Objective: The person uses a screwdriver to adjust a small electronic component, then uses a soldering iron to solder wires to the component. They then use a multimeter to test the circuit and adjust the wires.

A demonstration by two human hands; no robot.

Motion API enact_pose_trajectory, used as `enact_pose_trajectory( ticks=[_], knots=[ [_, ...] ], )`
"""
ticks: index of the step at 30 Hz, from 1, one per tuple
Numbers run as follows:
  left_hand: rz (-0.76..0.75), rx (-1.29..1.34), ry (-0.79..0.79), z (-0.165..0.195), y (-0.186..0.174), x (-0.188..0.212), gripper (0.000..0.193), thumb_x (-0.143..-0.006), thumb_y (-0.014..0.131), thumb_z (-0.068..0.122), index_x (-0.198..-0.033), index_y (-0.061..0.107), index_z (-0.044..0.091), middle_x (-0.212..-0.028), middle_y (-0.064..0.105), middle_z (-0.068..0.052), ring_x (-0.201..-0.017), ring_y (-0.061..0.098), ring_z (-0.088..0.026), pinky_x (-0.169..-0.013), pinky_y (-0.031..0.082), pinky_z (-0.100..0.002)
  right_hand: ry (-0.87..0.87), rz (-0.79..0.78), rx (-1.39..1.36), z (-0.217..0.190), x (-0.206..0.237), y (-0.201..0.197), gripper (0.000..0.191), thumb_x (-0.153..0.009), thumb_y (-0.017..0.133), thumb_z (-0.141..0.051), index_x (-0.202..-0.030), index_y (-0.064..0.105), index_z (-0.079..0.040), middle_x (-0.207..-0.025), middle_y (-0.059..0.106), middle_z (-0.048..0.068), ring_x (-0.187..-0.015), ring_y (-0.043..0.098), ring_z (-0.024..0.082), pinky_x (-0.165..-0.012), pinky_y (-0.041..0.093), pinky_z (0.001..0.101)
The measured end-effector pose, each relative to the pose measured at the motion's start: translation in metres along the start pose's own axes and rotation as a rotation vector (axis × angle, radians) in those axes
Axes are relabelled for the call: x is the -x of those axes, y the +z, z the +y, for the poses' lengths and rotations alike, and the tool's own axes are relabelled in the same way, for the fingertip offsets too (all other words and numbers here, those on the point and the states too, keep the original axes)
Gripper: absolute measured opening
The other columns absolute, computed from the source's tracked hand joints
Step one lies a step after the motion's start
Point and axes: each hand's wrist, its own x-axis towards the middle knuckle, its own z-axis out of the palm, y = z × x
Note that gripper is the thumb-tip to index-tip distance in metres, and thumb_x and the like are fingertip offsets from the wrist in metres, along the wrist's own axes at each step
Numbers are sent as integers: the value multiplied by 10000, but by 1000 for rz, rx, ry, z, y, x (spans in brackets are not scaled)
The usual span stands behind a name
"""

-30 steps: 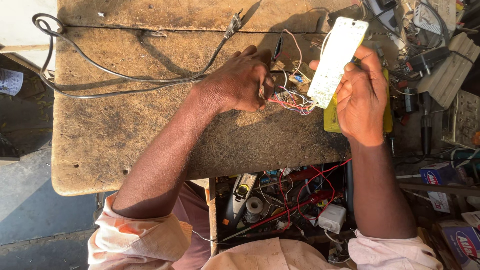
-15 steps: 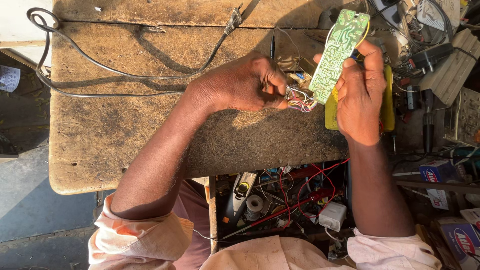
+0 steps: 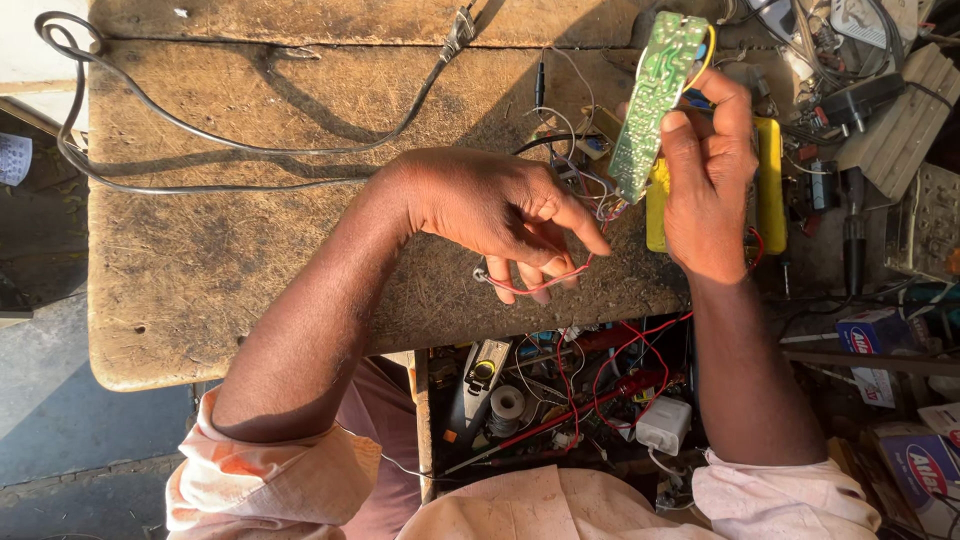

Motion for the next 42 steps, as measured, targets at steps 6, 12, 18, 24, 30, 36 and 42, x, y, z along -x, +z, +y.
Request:
enact_pose_trajectory(
  ticks=[6,12,18,24,30,36,42],
  knots=[
    [136,-352,-278,-2,0,-10,378,-838,813,310,-1099,701,60,-799,778,-65,-648,739,-131,-541,633,-307,-109,-165,105,3,-3,2,319,-1187,591,5,-1456,421,-12,-1262,726,138,-1200,711,158,-1015,598,290],
    [484,-75,-41,-8,-9,-7,671,-792,862,445,-1192,578,-12,-898,753,-160,-779,791,-170,-615,712,-300,-139,-191,202,-1,3,8,441,-1097,740,18,-1437,459,2,-1286,720,172,-1174,719,183,-984,596,293],
    [548,37,101,-8,-22,1,736,-770,897,360,-1290,512,9,-1037,754,-185,-902,811,-222,-701,756,-325,-293,-149,506,-7,16,34,704,-940,894,-32,-1487,452,-10,-1226,725,171,-1099,712,238,-938,578,322],
    [530,15,63,-9,-31,13,421,-780,912,171,-1086,688,-11,-994,775,-139,-872,793,-220,-690,727,-327,-274,-62,600,-30,44,30,610,-953,807,70,-1484,511,14,-1370,681,209,-1064,682,225,-980,572,342],
    [623,36,85,-10,-44,24,477,-766,904,89,-1164,660,-9,-1054,759,-130,-904,790,-202,-699,721,-319,-215,85,722,-16,81,29,465,-967,753,103,-1388,572,24,-1231,670,184,-1002,736,236,-875,611,301],
    [677,-66,6,-9,-48,34,583,-760,907,113,-1249,611,-1,-1091,762,-131,-899,796,-174,-681,726,-289,-178,41,868,1,78,34,469,-936,797,28,-1360,598,59,-1346,635,252,-1112,694,326,-927,613,409],
    [733,-170,-32,-9,-51,43,541,-721,951,167,-1179,703,18,-995,804,-102,-788,776,-145,-597,660,-262,-186,-48,868,-3,58,39,399,-912,815,-71,-1257,651,44,-1333,625,259,-1176,655,437,-963,554,505]
  ],
)
